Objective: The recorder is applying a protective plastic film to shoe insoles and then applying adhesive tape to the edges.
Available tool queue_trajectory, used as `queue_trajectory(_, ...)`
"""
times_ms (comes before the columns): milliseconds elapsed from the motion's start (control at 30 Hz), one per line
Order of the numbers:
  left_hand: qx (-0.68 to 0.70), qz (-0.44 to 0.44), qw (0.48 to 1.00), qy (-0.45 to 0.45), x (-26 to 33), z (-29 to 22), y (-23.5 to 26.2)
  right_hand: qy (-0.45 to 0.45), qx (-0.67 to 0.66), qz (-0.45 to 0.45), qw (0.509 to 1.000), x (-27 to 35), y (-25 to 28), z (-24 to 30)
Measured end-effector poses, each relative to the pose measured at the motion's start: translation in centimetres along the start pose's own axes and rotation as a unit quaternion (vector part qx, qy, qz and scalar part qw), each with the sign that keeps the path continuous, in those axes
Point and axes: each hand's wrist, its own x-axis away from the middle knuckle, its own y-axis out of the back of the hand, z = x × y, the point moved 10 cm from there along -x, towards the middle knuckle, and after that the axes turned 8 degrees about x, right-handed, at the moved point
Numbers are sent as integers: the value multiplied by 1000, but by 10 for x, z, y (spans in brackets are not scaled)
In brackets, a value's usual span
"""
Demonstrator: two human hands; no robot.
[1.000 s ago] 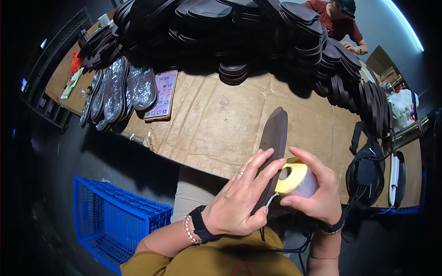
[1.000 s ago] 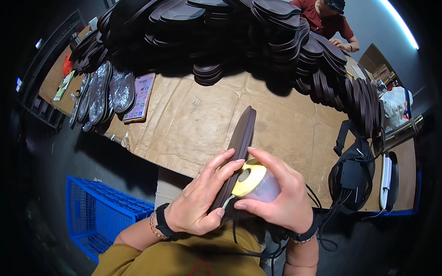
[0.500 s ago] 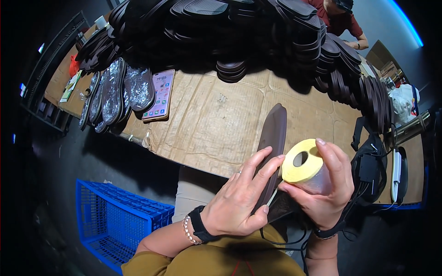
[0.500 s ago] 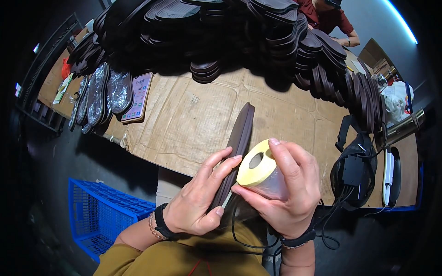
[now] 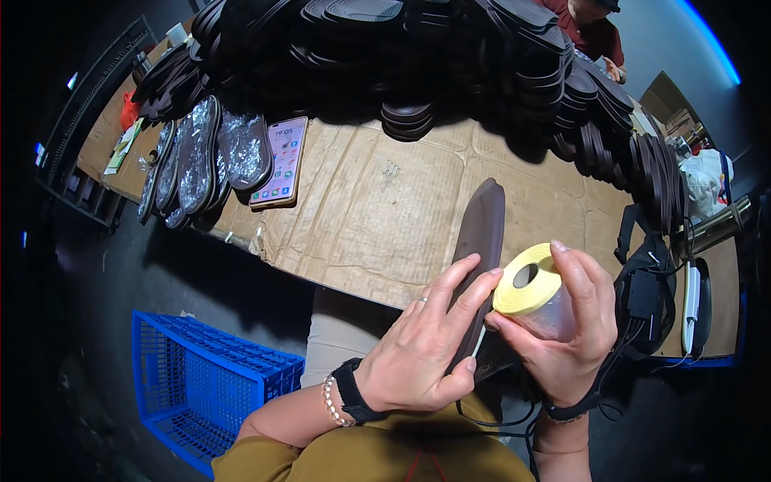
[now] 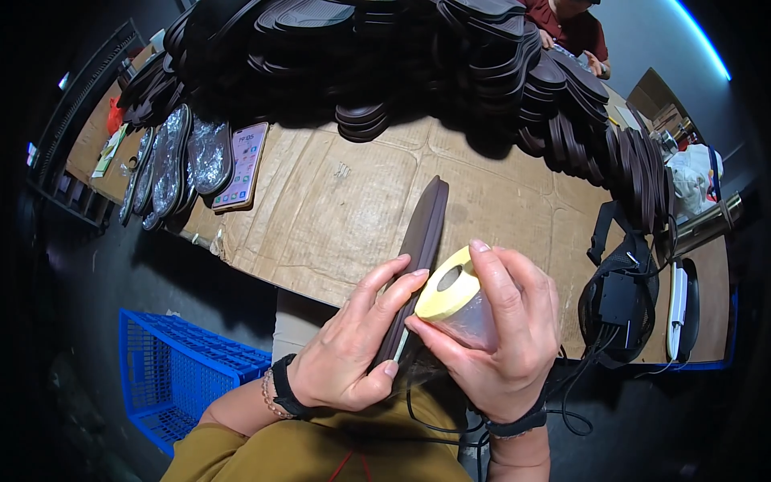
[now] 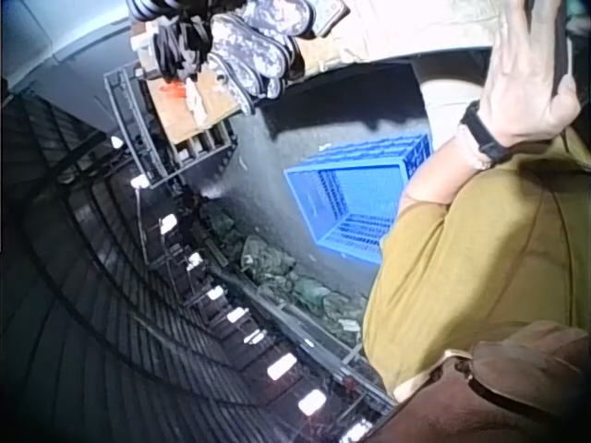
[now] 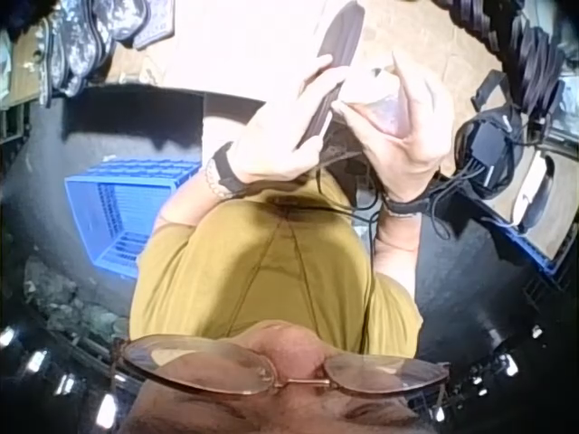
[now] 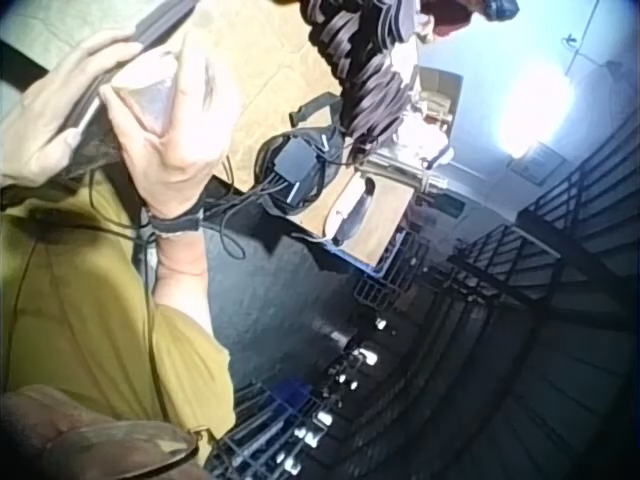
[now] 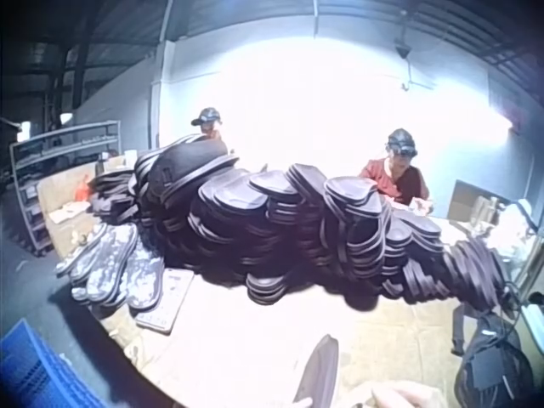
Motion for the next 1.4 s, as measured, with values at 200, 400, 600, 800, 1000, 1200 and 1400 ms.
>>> queue_trajectory(200, -6, -5, 1000, -5, 0, 0, -1, -5, 22, 6, 1000, 0, -1, 1)
queue_trajectory(400, 39, -44, 998, 21, -3, -2, 2, 4, 31, 10, 999, -1, -2, 2)
queue_trajectory(600, 31, -69, 996, 56, -7, -5, 10, 27, 5, 37, 999, -5, -4, 1)
queue_trajectory(800, 9, -79, 995, 67, -7, -8, 10, -30, -180, 88, 979, -6, -17, -28)
queue_trajectory(1000, -4, -78, 994, 75, -6, -6, 6, -15, -112, 46, 992, -11, -9, -28)
queue_trajectory(1200, -4, -74, 994, 79, -5, -5, 5, -20, -24, -1, 1000, -10, -7, -19)
queue_trajectory(1400, -17, -74, 995, 72, -6, -6, 4, -20, -5, -5, 1000, -9, -6, -13)
